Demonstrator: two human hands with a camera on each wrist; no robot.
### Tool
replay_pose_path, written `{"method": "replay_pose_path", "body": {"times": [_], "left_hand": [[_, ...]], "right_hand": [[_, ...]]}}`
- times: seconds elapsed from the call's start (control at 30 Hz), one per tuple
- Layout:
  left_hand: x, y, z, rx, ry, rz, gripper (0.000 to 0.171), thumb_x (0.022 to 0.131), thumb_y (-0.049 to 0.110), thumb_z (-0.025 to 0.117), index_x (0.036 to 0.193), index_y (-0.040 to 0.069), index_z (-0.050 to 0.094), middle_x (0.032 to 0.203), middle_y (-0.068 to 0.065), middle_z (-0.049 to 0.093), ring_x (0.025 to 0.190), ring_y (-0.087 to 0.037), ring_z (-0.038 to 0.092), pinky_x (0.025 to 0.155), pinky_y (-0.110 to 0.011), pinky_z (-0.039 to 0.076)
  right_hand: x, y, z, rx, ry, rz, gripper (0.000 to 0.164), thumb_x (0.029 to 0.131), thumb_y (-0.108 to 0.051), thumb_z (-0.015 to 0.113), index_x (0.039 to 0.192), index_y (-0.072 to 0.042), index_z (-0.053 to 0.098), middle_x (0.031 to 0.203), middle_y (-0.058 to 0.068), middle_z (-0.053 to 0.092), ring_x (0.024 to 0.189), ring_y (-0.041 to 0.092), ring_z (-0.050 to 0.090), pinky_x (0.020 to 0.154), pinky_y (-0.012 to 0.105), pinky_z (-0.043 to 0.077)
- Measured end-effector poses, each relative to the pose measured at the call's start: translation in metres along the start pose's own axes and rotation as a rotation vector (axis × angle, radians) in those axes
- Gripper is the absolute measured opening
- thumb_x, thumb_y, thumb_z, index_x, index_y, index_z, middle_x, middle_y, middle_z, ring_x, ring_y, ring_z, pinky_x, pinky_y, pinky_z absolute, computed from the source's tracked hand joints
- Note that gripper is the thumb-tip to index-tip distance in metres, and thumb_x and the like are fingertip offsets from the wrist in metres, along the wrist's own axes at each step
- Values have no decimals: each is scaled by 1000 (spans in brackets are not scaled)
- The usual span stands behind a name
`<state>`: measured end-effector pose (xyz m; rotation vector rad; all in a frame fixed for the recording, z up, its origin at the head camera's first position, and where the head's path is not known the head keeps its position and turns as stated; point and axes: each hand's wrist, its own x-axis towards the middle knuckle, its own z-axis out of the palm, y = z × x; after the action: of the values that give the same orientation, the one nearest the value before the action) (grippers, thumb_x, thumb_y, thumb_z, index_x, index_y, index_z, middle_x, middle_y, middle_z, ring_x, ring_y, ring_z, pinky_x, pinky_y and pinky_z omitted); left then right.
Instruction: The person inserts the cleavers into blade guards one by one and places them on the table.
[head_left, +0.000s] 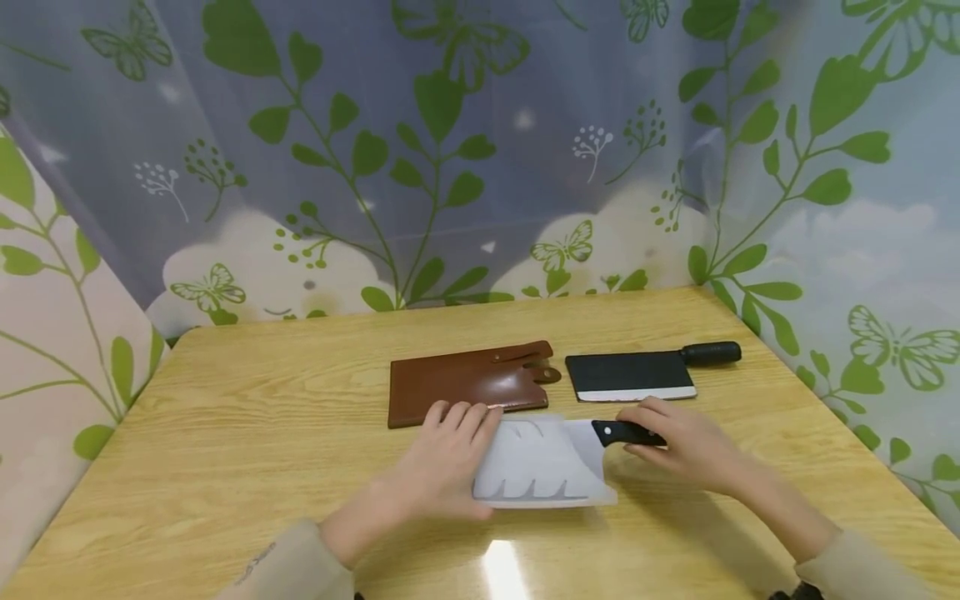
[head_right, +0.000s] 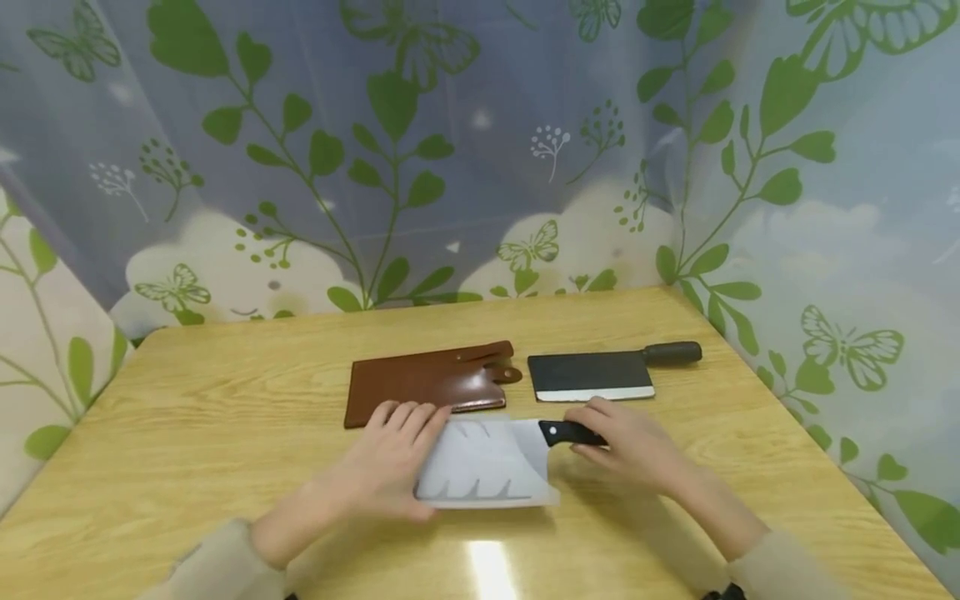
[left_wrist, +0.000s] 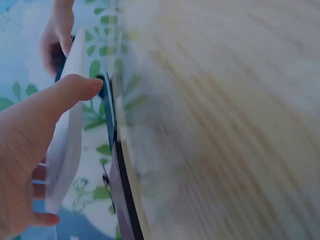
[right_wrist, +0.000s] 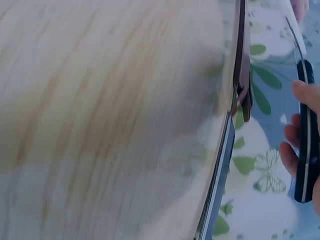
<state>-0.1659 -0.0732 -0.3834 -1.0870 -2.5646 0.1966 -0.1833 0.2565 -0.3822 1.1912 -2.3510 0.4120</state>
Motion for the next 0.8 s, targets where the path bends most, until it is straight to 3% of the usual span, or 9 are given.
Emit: {"method": "replay_pose_path", "body": {"times": [0.1, 0.2, 0.33, 0.53, 0.8], "left_hand": [[5, 8, 3, -16, -35, 34, 111, 58, 76, 59, 136, -1, 36, 123, -11, 47, 108, -24, 45, 90, -40, 36], [10, 16, 7, -22, -91, 47, 112, 60, 78, 57, 136, -2, 37, 122, -10, 49, 108, -23, 47, 91, -36, 39], [14, 26, 10, -22, -169, 58, 113, 62, 80, 55, 137, -3, 37, 124, -11, 49, 110, -22, 48, 93, -34, 40], [19, 32, 13, -7, -216, 67, 112, 63, 81, 53, 136, -2, 39, 124, -10, 50, 109, -20, 49, 91, -31, 41], [21, 29, 16, -93, -295, 30, 107, 66, 74, 58, 137, -3, 38, 127, -11, 49, 112, -21, 48, 92, -33, 42]], "right_hand": [[-8, 5, -7, 15, -70, 45, 30, 75, -21, 77, 100, -11, 63, 90, -5, 59, 72, 4, 52, 57, 25, 45], [-12, 9, -10, 24, -123, 61, 34, 67, -11, 79, 97, -11, 63, 89, -5, 59, 75, 5, 53, 59, 27, 46], [-18, 13, -9, 42, -174, 62, 30, 69, -11, 78, 96, -11, 63, 88, -7, 57, 75, 5, 51, 59, 27, 46], [-24, 17, -3, 47, -236, 113, 28, 73, -12, 76, 98, -12, 63, 91, -4, 56, 77, 7, 51, 61, 29, 47], [-22, 20, 9, 116, -230, 68, 28, 77, -9, 73, 102, -9, 60, 92, -3, 53, 79, 6, 48, 64, 28, 45]]}}
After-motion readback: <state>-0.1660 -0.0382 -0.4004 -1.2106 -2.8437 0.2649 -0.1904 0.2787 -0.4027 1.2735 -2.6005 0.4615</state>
